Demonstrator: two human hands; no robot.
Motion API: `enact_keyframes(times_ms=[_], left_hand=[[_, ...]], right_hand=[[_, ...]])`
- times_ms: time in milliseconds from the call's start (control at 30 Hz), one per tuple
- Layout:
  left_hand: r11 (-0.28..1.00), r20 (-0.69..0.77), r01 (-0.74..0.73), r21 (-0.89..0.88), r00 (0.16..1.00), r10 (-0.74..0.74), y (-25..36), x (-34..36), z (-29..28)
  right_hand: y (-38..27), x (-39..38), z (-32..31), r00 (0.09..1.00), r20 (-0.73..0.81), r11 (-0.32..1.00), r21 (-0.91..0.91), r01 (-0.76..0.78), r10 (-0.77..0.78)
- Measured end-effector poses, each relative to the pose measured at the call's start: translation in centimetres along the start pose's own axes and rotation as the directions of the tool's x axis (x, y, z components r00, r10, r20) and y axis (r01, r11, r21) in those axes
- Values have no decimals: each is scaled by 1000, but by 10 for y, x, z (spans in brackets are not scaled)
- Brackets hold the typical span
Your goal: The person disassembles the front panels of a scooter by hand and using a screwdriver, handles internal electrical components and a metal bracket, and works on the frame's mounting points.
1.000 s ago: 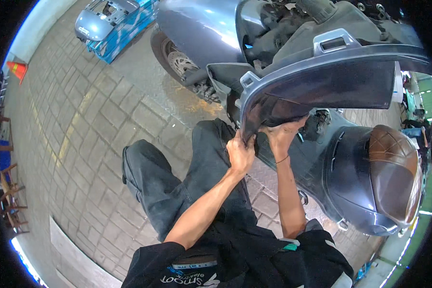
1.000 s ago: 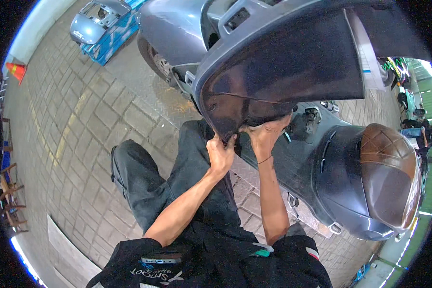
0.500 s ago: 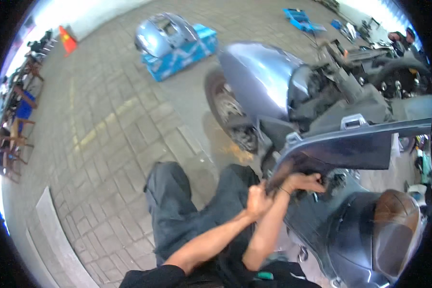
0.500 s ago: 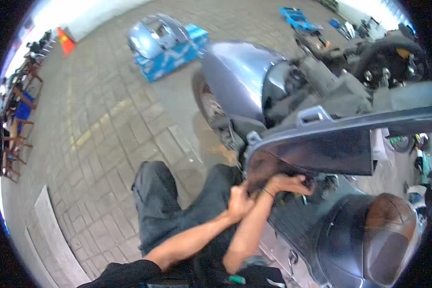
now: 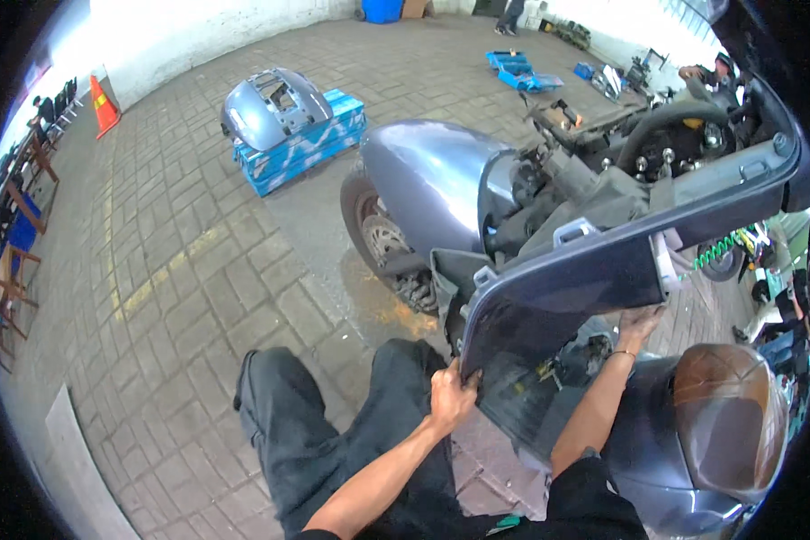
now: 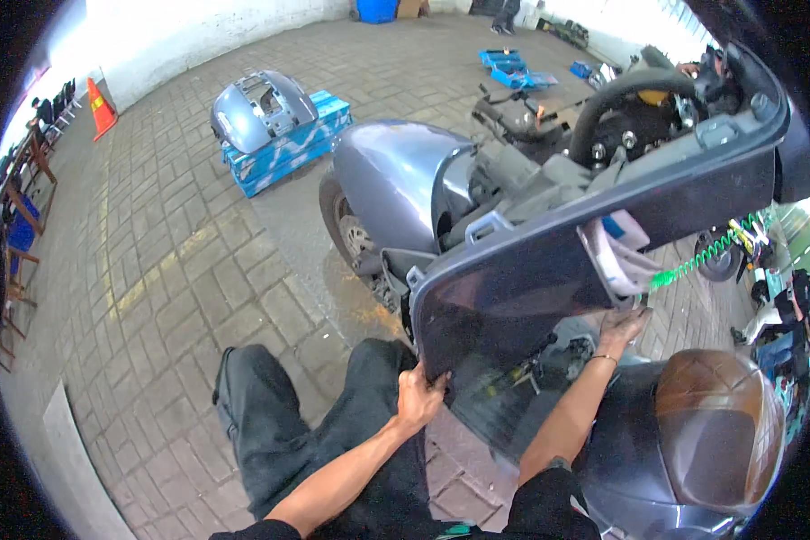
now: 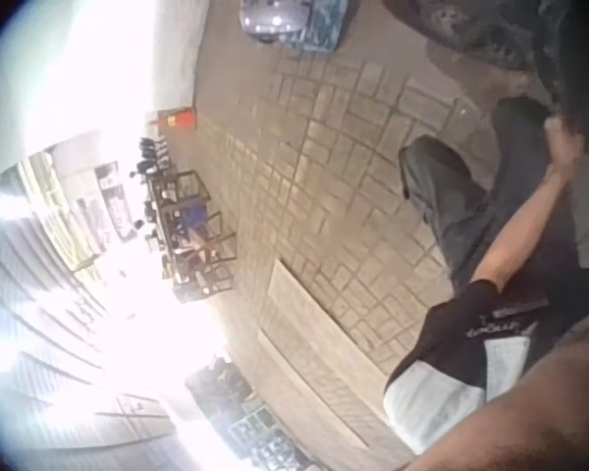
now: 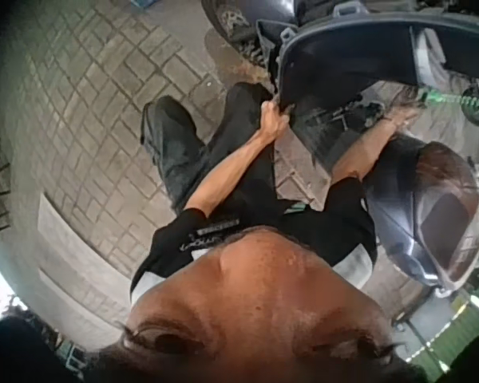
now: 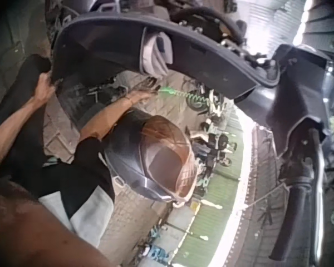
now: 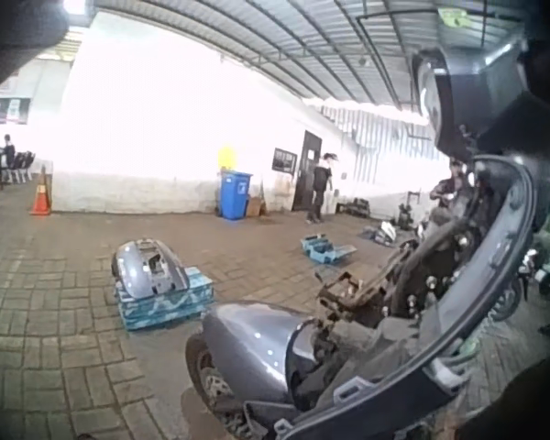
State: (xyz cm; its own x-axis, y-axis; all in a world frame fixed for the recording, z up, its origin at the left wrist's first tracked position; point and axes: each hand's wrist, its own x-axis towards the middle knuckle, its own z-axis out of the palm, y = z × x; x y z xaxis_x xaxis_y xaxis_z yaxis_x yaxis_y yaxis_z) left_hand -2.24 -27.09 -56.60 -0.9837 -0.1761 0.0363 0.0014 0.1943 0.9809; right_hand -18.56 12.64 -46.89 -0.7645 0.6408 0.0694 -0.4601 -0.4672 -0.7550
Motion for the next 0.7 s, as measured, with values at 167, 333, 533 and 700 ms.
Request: enact_keyframes(times_ms=[167,333,533,700], left_hand=[[1000,-2,11,-28,1000,-11,-12,-7,7],[998,-17,52,16,998,-52,-8,-9,0],[999,-53,47,-22,997,-48,-2,-8,3],[999,-94,-25,-23,995,23,-5,-5,9]], right_hand=[[108,21,5,866,345,878,-439,-191,361],[130,-17,-5,759,409,775,-601,-194,507],[100,-35,-36,720,424,713,-687,-140,550],[94,-40,-35,664,423,736,-610,-295,617]])
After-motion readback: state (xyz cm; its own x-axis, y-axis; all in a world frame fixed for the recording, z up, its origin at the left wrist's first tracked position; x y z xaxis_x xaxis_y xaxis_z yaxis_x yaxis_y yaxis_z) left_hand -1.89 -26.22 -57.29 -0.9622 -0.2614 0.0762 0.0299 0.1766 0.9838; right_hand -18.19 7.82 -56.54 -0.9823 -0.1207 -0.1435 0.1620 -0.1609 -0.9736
